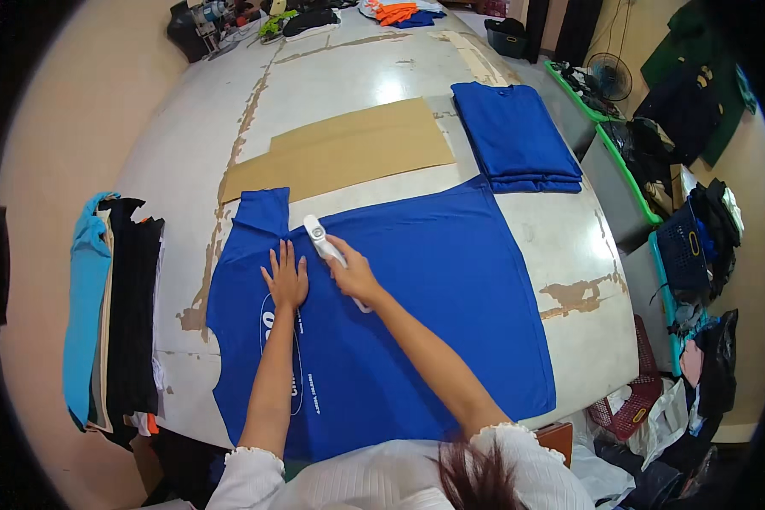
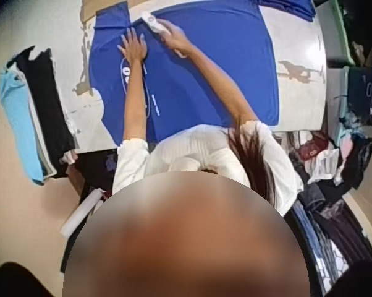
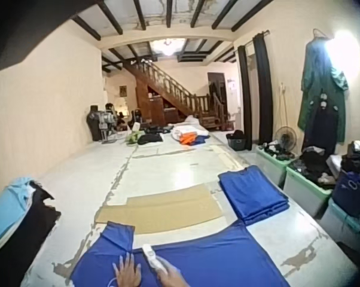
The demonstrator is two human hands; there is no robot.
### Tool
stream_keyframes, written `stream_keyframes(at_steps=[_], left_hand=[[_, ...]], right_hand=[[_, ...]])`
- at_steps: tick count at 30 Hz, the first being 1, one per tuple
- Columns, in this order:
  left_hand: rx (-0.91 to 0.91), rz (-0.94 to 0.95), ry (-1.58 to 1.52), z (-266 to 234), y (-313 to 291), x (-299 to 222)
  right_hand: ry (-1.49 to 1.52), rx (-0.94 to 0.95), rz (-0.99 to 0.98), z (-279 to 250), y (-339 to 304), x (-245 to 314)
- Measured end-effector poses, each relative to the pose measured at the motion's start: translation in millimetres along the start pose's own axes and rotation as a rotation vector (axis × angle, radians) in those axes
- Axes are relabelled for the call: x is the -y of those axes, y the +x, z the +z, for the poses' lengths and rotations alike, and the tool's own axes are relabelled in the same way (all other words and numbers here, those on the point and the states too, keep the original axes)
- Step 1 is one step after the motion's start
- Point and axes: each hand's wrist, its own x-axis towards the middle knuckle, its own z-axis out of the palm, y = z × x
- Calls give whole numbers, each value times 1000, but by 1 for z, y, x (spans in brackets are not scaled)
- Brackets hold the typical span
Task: Lint rolling a blue t-shirt on a work table.
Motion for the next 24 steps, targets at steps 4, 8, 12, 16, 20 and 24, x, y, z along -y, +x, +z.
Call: stream_keyframes(at_steps=[4,8,12,16,20,24], left_hand=[[-35,-3,-2,2,-1,8],[-36,6,13,0,1,6],[-19,-3,14,1,2,7],[-25,6,9,3,2,1],[-34,5,22,6,1,1],[-32,6,44,1,2,0]], right_hand=[[-146,-42,-63,-23,13,-18],[-159,-213,-19,-109,0,-8],[-196,-438,9,-204,-14,-9],[-325,-657,5,-265,-25,-12],[-388,-689,-72,-208,-13,-4],[-364,-209,-185,-87,-24,-1]])
